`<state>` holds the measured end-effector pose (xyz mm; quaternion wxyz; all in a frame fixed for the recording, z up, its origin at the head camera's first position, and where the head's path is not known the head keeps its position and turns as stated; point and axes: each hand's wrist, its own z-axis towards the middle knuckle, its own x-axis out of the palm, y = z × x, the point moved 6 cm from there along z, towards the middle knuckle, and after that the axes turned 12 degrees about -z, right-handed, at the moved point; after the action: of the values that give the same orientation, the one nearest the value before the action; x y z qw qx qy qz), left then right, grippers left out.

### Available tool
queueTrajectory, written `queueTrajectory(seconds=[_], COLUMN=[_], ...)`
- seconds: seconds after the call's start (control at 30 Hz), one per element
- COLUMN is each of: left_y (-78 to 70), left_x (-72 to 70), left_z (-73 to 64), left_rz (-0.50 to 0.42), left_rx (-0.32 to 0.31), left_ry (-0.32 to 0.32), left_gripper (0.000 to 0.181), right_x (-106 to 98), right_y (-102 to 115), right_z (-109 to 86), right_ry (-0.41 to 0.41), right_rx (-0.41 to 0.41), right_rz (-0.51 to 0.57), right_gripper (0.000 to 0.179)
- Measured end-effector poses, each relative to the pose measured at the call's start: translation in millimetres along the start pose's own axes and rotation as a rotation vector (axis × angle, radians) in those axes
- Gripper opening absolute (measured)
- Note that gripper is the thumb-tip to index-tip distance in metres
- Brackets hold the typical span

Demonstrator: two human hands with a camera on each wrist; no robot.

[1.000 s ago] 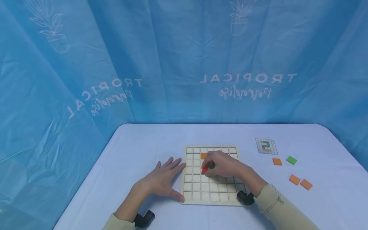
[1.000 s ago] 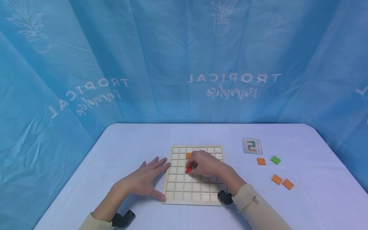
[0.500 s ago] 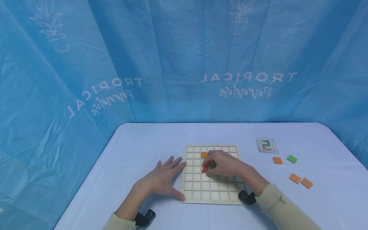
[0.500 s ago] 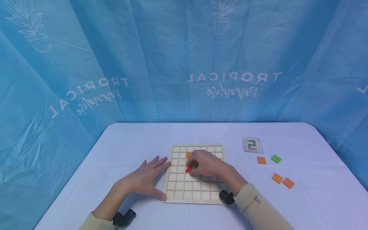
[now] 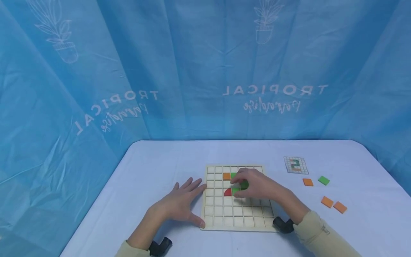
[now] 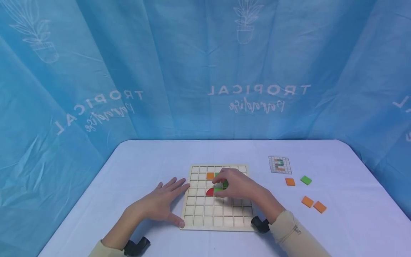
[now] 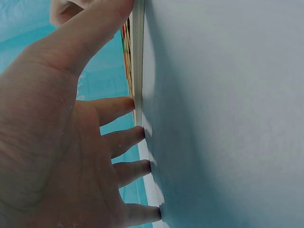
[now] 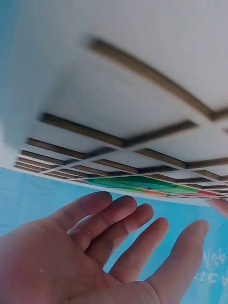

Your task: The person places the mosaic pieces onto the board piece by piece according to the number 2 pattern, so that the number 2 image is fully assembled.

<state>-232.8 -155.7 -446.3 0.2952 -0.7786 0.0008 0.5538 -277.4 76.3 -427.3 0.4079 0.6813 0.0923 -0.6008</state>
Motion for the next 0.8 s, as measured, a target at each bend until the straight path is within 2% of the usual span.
queueTrajectory(seconds=[0.17,0.43,0.8], left_y=[-0.8,-0.8,2.7], left_x=[-0.6,-0.7,1.2], left_z=[-1.2,-1.7,0.1], left_rz=[-0.004,-0.003,0.003], left_rx=[0.002,0.004,-0.009], left_ry=[0.002,0.004,0.009], left_gripper=[0.124,0.123,0.124], right_x=[-9,-20,-28], right_y=[-10,-26,-42], right_z=[-13.7,-33.4,-55.4], right_ry=[-0.028,-0.054,-0.095], right_rx=[0.03,0.115,0.133], right_rz=[0.019,-0.012,-0.044], right_gripper=[0.035,0.035,0.031])
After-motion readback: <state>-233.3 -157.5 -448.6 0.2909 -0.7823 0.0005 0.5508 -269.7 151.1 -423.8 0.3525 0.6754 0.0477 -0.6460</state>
